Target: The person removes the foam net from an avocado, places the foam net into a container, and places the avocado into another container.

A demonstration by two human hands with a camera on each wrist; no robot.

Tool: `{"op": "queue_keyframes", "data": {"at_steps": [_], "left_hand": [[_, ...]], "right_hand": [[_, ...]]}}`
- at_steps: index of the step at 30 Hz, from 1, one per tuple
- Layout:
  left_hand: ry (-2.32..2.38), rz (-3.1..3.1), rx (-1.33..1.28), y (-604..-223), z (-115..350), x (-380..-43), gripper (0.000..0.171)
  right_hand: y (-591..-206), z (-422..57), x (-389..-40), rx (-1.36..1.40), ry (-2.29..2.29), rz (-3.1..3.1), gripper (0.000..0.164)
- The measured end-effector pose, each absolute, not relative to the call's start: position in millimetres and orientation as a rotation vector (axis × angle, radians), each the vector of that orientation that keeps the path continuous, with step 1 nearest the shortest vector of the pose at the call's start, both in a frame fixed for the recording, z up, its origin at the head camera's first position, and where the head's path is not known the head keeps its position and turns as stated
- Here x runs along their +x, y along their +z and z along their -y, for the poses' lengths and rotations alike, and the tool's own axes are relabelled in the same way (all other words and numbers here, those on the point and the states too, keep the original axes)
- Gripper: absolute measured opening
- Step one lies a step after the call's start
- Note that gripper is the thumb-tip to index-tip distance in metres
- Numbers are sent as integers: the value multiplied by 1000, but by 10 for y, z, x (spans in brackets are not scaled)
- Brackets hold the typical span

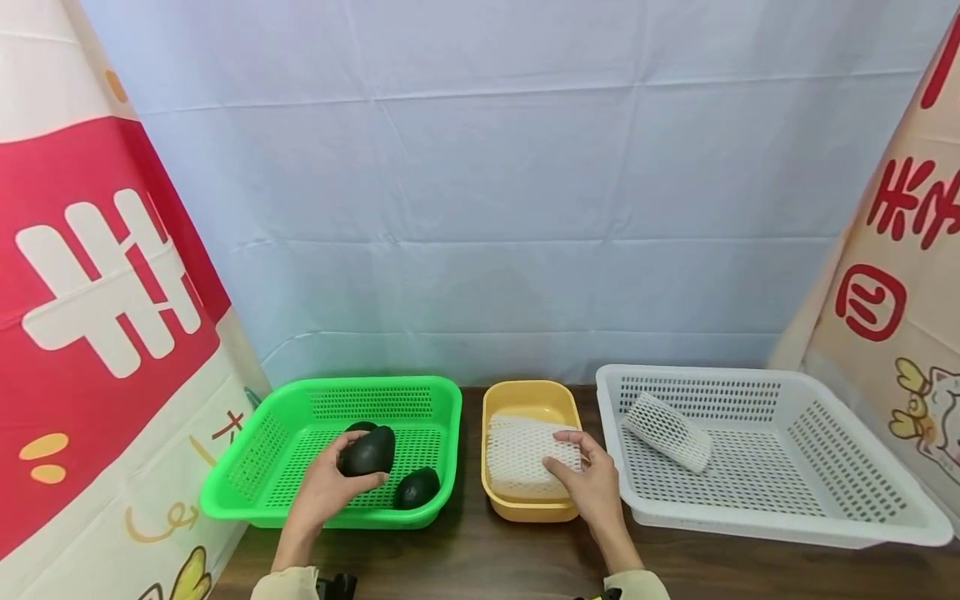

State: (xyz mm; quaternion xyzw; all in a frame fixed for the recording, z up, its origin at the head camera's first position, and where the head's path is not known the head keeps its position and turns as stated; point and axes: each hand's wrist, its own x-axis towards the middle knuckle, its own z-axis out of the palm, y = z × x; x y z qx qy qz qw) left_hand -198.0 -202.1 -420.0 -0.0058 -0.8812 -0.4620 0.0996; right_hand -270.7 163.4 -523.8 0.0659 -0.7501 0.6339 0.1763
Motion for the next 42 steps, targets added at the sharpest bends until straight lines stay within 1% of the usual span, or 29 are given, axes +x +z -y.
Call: {"op": "queue_keyframes", "data": {"at_steps": [2,5,7,12,15,22,31,34,40,42], "left_hand": [[-1307,2621,-23,-4214,2025,-1997,63],[-1245,2649,-15,-4239,2036,-2022,62],[-1234,2658,-10,-4254,2049,-2040,62],[-1328,2659,-1,-4299,2114,-2112,63],[-1413,2666,20,-4324,2151,-2168,65],[-1510,2710,27,-4381,2201,-2245,68],[-1335,2851,38,-4417,2181,-2283,69],[-1271,2896,64,-4429,2178,-2293,70],[-1121,2987,74,-4471,2196,-2331,73],[-1086,3016,67,-4476,2196,-2338,73]], "right_hand": [[-5219,-1624,-2693,191,1777,2143,40],[-5294,-1628,-2735,184,1708,2203,38],[-5242,-1608,-2704,172,1684,2246,38],[-4808,-1507,-2490,84,1668,2392,37],[-4688,-1487,-2468,58,1546,2547,34],[-4722,-1461,-2517,241,1178,2688,37],[-4726,-1407,-2463,311,1008,2651,41],[-4737,-1396,-2452,361,949,2592,39],[-4722,-1344,-2466,499,889,2421,27],[-4715,-1312,-2483,559,903,2418,25]]}}
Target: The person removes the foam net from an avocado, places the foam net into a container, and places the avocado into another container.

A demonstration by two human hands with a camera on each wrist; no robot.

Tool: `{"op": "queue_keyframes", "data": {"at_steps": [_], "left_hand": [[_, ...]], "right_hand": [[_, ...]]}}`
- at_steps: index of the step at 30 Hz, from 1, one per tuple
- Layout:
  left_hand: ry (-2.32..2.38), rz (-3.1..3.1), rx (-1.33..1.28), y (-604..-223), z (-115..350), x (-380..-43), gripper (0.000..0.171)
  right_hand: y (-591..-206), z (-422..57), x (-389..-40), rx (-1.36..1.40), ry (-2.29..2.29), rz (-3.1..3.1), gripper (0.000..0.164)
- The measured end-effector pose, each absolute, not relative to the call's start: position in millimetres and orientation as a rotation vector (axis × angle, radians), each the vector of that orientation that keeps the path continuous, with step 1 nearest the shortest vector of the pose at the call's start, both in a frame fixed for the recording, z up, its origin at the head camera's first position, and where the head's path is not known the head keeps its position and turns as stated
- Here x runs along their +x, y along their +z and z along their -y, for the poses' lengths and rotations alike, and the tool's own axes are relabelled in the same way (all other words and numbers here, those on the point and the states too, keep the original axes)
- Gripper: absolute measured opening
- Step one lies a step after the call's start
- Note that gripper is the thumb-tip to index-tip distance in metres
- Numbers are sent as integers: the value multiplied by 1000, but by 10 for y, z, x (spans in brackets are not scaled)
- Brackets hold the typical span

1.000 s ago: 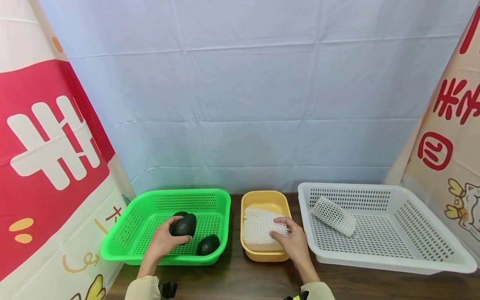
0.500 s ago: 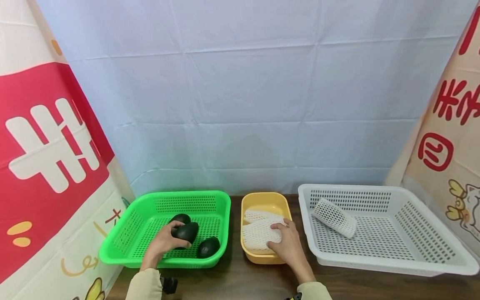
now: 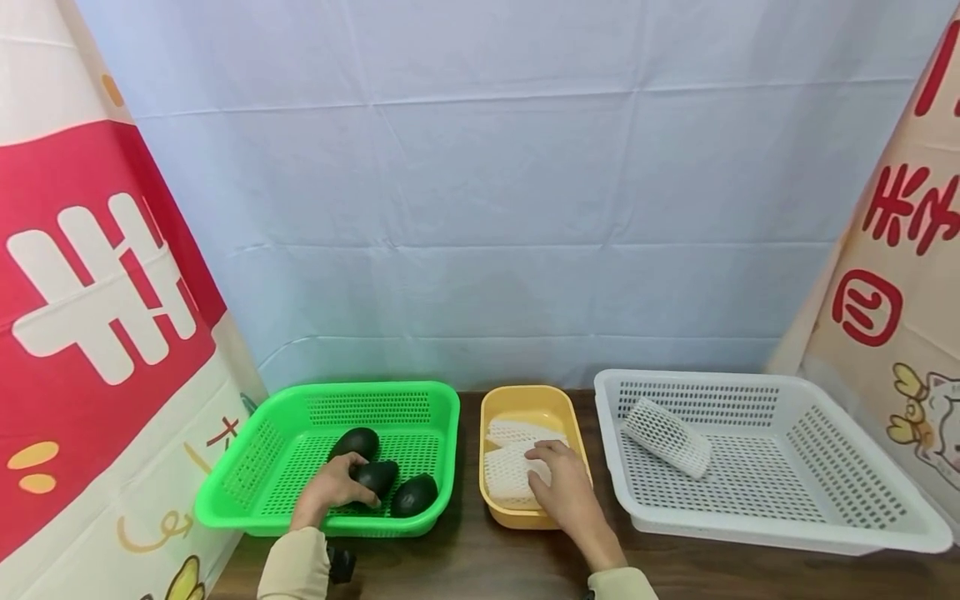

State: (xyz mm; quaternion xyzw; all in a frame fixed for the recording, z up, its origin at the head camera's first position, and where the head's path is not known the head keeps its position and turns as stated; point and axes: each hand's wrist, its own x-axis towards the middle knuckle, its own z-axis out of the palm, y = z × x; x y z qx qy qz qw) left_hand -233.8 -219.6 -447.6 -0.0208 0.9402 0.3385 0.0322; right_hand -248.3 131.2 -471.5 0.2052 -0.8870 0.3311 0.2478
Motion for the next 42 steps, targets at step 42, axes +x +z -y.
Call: {"op": "queue_keyframes", "data": {"at_steps": [42], "left_hand": [[1179,-2981,-57,-4347,2305,-2185,30]], "right_hand": [[-4829,-1190,-2570,405,930,2859,19]]}}
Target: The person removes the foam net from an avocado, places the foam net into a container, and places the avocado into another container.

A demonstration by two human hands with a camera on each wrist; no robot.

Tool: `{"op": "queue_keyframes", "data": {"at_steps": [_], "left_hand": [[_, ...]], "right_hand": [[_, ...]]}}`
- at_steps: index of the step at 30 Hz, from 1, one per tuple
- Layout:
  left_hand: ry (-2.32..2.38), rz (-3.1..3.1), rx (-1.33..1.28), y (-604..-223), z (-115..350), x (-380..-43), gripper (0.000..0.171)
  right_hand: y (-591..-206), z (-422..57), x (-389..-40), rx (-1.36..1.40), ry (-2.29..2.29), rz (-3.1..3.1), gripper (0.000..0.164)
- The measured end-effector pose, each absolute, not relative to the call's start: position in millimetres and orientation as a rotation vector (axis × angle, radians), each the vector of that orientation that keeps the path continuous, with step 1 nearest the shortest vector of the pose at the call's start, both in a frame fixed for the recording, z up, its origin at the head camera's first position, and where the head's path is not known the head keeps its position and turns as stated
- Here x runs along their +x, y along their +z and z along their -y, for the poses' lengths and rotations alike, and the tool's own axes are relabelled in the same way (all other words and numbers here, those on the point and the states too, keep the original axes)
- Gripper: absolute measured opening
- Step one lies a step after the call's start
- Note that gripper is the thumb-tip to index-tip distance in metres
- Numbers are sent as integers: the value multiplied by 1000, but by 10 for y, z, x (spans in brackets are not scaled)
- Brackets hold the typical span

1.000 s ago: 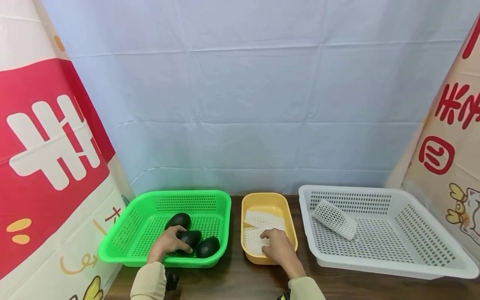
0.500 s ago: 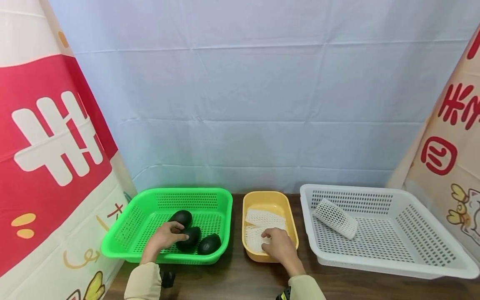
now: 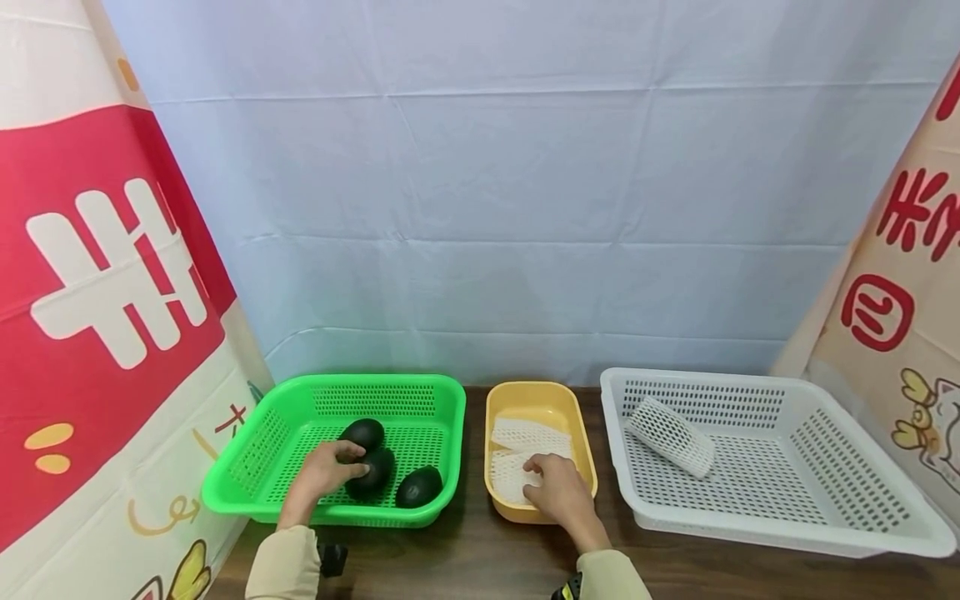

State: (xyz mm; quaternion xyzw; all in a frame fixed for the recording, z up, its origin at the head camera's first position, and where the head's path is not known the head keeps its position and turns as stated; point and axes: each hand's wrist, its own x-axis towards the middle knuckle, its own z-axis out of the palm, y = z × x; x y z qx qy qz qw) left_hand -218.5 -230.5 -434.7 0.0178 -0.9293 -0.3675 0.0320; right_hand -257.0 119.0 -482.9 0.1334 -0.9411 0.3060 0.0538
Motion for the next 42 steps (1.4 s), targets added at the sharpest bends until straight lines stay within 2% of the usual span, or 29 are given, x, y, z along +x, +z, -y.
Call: {"op": "queue_keyframes", "data": {"at_steps": [10,17,28,35,42], "left_hand": [[-1154,2818,11,-4300,2320,-2165,28],[-1166,2839,49,-4278,2354,-2164,30],[-1179,2800,73,-4290,2336,-2172,32],[-1248,2631,88,-4250,2190,-2140,37],[-1270,2423,59,-4242,1953,-2157,33]], "right_hand": [[-4815,-1192,-2590,450,984,2786,19],[-4802,-1219,-2599,447,1096,2653,13],[-4493,-1245,-2581,531,1172,2474,13],[-4345,-1282,-2572,566,1109,2467,14],[-4247,-1354,-2577,604,1089,2444,18]]}}
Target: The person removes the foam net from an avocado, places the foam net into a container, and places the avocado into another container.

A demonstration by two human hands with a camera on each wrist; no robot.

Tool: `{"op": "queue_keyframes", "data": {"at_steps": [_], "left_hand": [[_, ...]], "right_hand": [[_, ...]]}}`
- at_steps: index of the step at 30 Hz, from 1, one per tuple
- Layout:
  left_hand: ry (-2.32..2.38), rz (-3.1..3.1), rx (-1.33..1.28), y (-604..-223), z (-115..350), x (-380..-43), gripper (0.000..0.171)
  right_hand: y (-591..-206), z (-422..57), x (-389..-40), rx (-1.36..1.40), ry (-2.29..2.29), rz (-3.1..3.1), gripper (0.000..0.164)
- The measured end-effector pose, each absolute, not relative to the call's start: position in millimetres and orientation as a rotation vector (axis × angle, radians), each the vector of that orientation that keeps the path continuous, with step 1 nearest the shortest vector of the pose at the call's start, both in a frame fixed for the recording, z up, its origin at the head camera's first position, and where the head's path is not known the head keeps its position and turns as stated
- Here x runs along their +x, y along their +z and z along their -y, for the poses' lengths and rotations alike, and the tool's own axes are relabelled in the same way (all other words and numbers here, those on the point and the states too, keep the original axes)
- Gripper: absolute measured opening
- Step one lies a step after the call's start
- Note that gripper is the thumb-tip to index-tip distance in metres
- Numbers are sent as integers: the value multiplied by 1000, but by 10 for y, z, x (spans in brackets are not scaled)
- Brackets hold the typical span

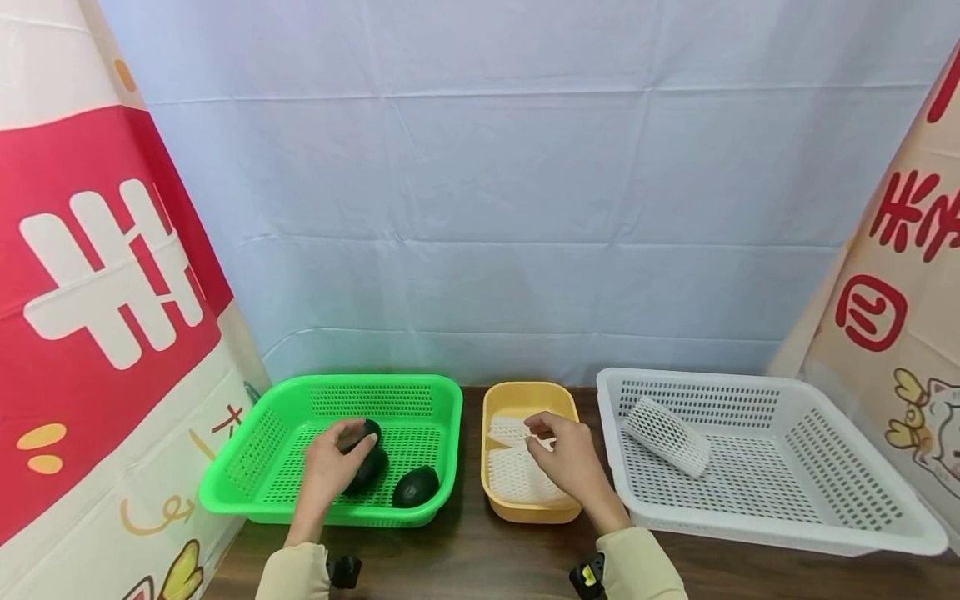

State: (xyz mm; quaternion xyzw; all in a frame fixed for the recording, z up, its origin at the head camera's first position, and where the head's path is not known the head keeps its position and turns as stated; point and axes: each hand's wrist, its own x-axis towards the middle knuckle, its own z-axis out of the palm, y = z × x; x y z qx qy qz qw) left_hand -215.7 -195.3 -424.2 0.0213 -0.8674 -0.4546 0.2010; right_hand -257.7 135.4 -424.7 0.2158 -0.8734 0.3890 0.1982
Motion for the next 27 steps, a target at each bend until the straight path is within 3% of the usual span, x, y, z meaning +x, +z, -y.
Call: {"op": "queue_keyframes", "data": {"at_steps": [8,27], "left_hand": [[-1393,2244,-96,-4273,1671,-2169,32],[-1553,2162,-125,-4187,1266,-2261,39]], "right_hand": [[-4133,-1523,-2611,569,1055,2458,22],[-3918,-2041,-2656,486,902,2554,27]]}}
